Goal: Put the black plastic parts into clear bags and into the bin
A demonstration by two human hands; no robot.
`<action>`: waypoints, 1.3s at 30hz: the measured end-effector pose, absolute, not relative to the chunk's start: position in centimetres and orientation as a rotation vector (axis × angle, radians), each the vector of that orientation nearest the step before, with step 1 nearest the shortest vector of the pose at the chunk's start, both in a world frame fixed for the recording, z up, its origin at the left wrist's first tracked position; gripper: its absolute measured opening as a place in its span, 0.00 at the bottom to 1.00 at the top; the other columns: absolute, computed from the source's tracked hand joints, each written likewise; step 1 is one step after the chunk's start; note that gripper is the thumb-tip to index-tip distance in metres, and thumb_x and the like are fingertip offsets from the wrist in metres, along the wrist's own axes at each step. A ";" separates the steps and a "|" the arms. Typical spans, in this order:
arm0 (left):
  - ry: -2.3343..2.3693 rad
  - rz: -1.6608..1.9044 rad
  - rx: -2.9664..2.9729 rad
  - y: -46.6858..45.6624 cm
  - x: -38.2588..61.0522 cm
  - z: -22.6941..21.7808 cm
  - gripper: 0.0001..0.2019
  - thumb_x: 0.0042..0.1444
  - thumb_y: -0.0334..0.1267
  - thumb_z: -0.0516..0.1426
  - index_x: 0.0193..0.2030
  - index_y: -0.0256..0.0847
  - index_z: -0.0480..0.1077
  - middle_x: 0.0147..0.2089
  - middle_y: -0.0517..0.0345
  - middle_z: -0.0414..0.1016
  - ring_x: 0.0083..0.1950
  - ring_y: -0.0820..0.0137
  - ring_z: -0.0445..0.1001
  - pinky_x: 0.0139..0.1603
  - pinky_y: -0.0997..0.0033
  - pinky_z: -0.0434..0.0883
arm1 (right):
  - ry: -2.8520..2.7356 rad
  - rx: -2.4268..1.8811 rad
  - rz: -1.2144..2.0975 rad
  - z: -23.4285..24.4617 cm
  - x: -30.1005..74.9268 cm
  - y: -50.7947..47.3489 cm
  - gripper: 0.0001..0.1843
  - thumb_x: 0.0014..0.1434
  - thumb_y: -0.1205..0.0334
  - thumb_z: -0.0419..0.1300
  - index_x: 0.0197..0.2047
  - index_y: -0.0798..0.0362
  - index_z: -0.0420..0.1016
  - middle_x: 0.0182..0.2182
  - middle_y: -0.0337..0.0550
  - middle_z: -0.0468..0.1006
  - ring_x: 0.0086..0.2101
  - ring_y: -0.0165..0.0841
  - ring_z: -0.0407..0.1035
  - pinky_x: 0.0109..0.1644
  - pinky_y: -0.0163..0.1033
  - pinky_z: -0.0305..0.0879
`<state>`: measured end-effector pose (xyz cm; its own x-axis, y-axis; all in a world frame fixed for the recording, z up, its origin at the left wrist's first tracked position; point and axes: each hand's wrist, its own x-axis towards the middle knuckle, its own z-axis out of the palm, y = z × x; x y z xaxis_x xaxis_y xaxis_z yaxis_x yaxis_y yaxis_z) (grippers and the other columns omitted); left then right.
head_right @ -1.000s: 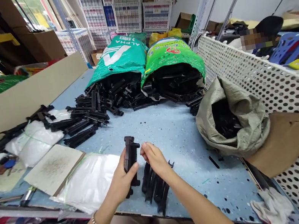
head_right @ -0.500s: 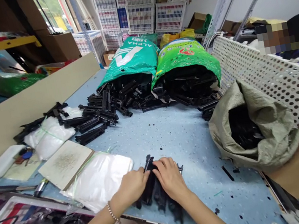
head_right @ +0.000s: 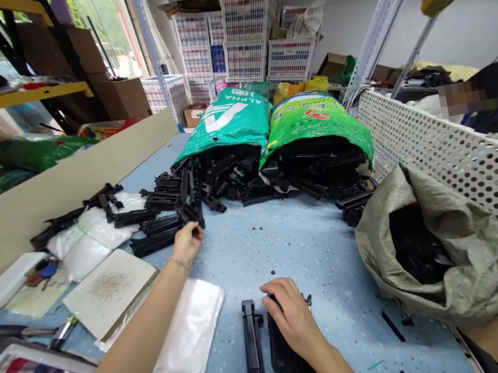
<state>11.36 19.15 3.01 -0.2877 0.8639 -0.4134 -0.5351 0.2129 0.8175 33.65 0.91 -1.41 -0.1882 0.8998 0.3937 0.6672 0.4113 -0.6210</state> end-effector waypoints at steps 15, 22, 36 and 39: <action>1.494 0.853 1.925 -1.9 12.0 2.8 0.26 0.62 0.36 0.47 0.67 0.44 0.54 0.58 0.45 0.68 0.58 0.57 0.69 0.56 0.57 0.67 | -1.363 -1.411 1.069 2.9 28.8 5.2 0.20 0.63 0.42 0.47 0.30 0.49 0.61 0.21 0.33 0.61 0.22 0.29 0.55 0.25 0.35 0.53; 1.530 0.814 2.149 -1.8 12.8 1.5 0.25 0.65 0.37 0.43 0.68 0.40 0.51 0.53 0.41 0.71 0.53 0.57 0.73 0.49 0.58 0.71 | -0.789 -1.104 1.815 1.9 30.1 3.5 0.24 0.58 0.38 0.52 0.27 0.50 0.59 0.15 0.27 0.53 0.15 0.23 0.45 0.18 0.31 0.44; 1.413 0.790 2.245 -2.3 12.2 2.6 0.25 0.65 0.35 0.44 0.68 0.41 0.50 0.53 0.44 0.71 0.52 0.59 0.73 0.50 0.58 0.73 | -1.894 -1.602 0.530 2.9 32.0 3.2 0.21 0.68 0.48 0.42 0.35 0.51 0.67 0.30 0.43 0.70 0.32 0.35 0.65 0.36 0.39 0.60; 1.407 0.776 2.150 -2.0 12.0 2.5 0.24 0.64 0.36 0.44 0.67 0.39 0.53 0.56 0.43 0.70 0.57 0.58 0.70 0.54 0.55 0.70 | -1.598 -1.566 1.029 2.4 31.3 2.8 0.25 0.68 0.44 0.38 0.34 0.51 0.65 0.23 0.37 0.66 0.24 0.31 0.62 0.28 0.36 0.58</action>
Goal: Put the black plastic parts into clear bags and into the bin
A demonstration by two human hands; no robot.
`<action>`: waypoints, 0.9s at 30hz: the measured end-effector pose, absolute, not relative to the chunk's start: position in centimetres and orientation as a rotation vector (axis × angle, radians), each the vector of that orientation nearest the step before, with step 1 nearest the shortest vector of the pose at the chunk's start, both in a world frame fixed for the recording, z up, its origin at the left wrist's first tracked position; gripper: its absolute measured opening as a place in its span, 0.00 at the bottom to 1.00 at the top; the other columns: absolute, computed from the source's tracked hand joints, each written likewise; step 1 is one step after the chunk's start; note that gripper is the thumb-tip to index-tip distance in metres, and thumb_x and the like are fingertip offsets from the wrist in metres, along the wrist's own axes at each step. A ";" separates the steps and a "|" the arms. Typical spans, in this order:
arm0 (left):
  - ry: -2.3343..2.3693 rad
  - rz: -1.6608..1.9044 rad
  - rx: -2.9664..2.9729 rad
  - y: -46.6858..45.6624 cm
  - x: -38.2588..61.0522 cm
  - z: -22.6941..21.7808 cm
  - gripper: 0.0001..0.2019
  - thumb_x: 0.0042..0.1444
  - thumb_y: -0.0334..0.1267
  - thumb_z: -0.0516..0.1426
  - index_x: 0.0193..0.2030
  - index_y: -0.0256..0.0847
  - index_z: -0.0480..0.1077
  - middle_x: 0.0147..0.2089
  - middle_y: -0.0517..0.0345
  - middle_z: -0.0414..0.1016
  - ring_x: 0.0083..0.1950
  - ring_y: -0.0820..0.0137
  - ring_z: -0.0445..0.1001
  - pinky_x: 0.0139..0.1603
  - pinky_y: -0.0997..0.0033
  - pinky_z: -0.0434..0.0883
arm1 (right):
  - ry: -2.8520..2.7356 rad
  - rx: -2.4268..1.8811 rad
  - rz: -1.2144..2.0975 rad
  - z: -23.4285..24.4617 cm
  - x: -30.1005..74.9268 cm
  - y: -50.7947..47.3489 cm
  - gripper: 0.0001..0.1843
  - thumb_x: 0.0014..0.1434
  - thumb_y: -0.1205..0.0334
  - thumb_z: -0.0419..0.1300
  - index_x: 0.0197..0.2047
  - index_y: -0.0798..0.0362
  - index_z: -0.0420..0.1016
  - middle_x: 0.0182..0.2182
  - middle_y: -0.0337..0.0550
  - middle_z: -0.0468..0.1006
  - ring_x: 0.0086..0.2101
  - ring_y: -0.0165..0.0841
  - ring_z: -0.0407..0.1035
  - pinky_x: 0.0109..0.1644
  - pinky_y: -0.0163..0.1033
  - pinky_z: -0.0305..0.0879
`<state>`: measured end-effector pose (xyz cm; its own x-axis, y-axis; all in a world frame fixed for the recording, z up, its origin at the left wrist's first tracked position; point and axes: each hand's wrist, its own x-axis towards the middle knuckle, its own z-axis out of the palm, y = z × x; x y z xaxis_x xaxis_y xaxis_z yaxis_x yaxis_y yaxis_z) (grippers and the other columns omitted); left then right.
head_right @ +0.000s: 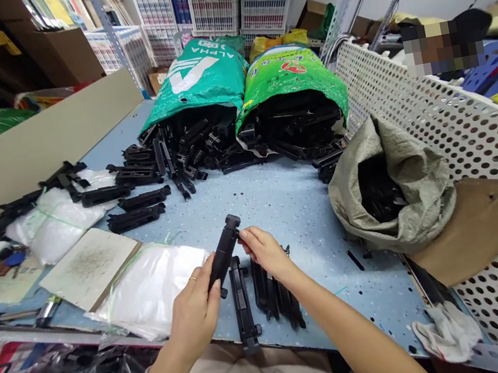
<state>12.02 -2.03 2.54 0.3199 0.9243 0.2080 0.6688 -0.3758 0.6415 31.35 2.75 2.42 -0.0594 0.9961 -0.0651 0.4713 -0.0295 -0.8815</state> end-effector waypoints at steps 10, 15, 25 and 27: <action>1.372 0.895 1.709 -0.8 11.8 3.0 0.24 0.63 0.40 0.46 0.65 0.39 0.57 0.63 0.45 0.65 0.64 0.61 0.63 0.65 0.54 0.60 | -2.260 -1.453 0.508 2.2 27.8 -3.0 0.15 0.70 0.58 0.43 0.37 0.53 0.67 0.32 0.44 0.72 0.35 0.35 0.67 0.37 0.38 0.60; 1.327 0.895 1.581 -0.5 11.7 2.6 0.23 0.62 0.40 0.48 0.64 0.40 0.60 0.63 0.48 0.65 0.64 0.61 0.62 0.66 0.56 0.57 | -2.534 -1.301 0.043 2.1 27.7 -2.8 0.14 0.68 0.55 0.49 0.39 0.55 0.69 0.33 0.47 0.72 0.34 0.38 0.64 0.35 0.42 0.58; 1.320 0.727 1.098 -3.8 9.0 0.7 0.34 0.60 0.46 0.51 0.70 0.47 0.41 0.31 0.65 0.62 0.24 0.73 0.67 0.26 0.70 0.68 | -2.364 -1.583 0.149 1.2 29.8 -3.9 0.16 0.67 0.54 0.49 0.50 0.52 0.70 0.45 0.50 0.74 0.45 0.41 0.66 0.50 0.48 0.60; 1.197 0.686 0.887 -4.9 9.7 -0.3 0.41 0.57 0.46 0.53 0.71 0.47 0.33 0.30 0.65 0.63 0.23 0.70 0.69 0.24 0.68 0.68 | -2.280 -1.750 0.143 0.3 31.4 -4.1 0.23 0.66 0.51 0.49 0.60 0.51 0.64 0.53 0.53 0.70 0.53 0.45 0.62 0.58 0.56 0.55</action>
<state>9.72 -4.90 -0.30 0.2437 0.8393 -0.4860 0.0047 0.5001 0.8659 31.38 -4.10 0.31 -0.2387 0.9599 0.1469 0.9339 0.2684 -0.2360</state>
